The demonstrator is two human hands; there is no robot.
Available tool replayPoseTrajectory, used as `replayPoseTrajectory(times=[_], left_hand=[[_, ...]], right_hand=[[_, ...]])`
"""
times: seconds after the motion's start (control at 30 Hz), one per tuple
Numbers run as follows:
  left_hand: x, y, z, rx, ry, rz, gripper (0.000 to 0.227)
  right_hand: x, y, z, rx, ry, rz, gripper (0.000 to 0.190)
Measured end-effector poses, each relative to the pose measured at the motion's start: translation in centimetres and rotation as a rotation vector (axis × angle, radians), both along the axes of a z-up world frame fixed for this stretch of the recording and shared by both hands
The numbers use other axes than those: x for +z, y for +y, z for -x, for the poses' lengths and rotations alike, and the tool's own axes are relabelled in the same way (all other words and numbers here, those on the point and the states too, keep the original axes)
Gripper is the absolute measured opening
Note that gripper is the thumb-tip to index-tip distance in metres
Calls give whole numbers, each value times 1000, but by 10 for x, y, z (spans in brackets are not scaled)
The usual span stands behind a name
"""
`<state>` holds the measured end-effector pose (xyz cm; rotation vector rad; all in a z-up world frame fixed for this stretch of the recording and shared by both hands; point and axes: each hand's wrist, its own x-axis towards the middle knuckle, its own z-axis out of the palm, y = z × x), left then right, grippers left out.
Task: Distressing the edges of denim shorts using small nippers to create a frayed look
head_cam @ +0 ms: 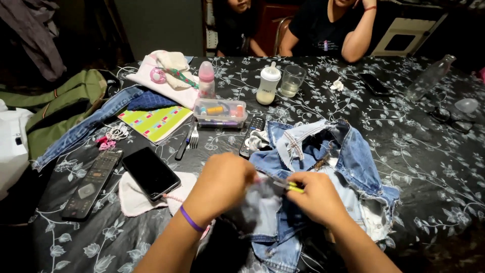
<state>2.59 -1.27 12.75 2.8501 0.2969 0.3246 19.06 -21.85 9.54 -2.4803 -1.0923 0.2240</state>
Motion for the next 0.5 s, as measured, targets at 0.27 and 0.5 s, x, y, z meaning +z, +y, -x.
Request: replayPoseTrajectory(times=[0.27, 0.5], left_hand=[[-28, -63, -10, -249, 399, -104, 20], [27, -45, 0, 46, -343, 625, 30]], right_hand=[[46, -18, -32, -248, 26, -532, 12], [63, -4, 37, 184, -525, -973, 12]])
